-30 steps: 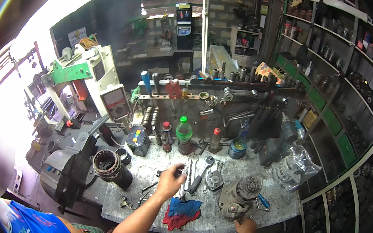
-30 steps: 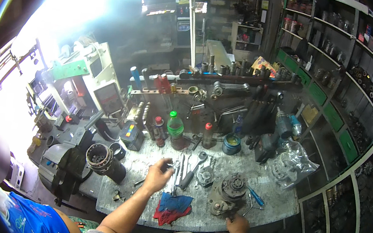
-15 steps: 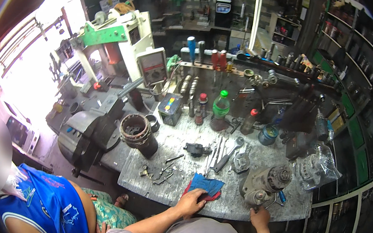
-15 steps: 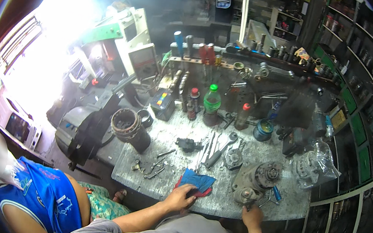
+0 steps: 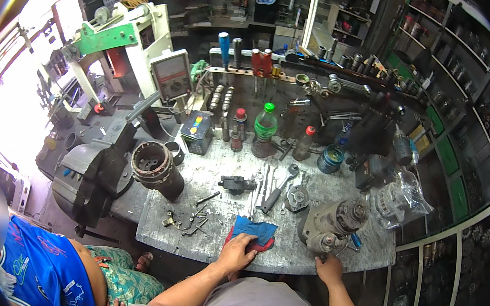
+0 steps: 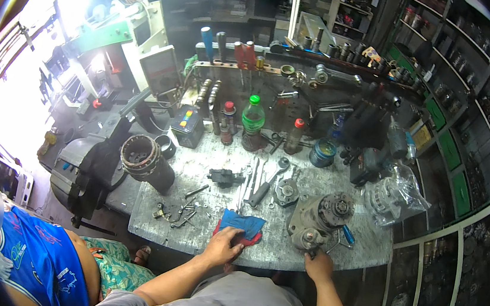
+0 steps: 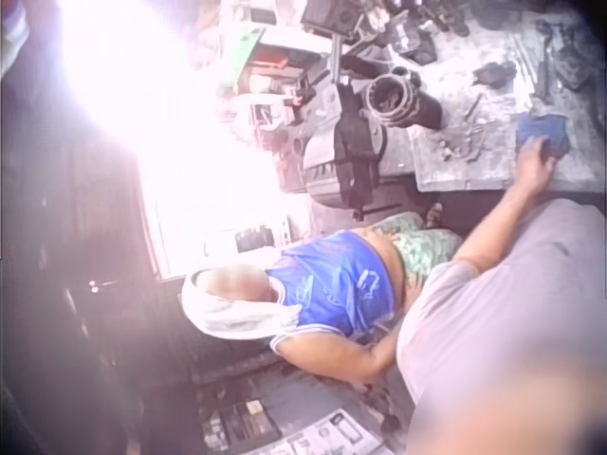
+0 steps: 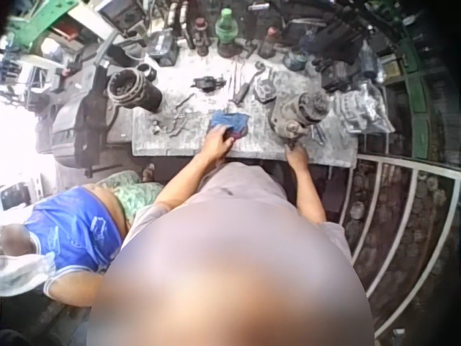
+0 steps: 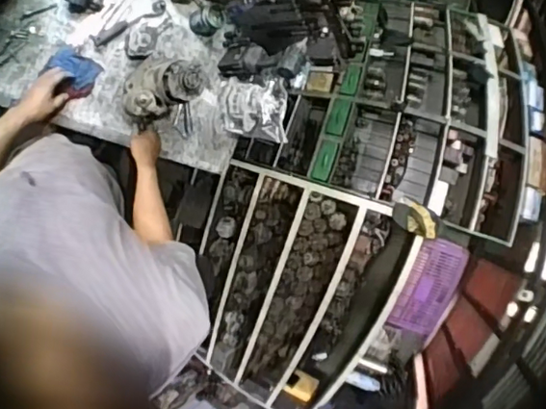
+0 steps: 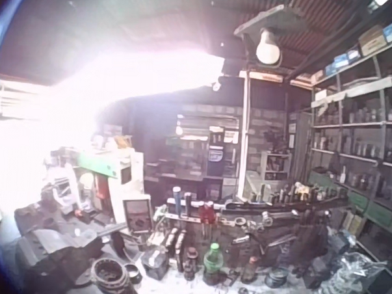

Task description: The person works at a cluttered workbench in a workshop, handling a cylindrical mechanical component. They use a screwdriver and a wrench to loosen and remove small parts, then wipe the component with a cloth. Another person enters the workshop and stands nearby while the work continues.

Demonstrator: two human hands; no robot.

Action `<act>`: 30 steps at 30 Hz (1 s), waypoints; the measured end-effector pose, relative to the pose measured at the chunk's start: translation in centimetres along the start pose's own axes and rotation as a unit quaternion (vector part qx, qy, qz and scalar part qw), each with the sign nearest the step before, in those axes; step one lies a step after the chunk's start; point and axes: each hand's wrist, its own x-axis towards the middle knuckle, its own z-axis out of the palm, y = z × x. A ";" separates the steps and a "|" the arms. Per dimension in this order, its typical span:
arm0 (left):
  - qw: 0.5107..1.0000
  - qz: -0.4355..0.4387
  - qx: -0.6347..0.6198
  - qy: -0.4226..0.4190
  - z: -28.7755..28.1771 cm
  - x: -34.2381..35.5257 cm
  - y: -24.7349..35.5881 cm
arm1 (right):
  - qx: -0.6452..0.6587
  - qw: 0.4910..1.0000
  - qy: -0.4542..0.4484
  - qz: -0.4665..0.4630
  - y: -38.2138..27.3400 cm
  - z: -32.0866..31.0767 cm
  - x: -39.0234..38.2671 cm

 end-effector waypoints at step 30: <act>0.970 -0.213 0.111 0.046 -2.1 8.9 0.6 | 0.014 1.000 -0.025 0.003 0.3 -0.7 0.1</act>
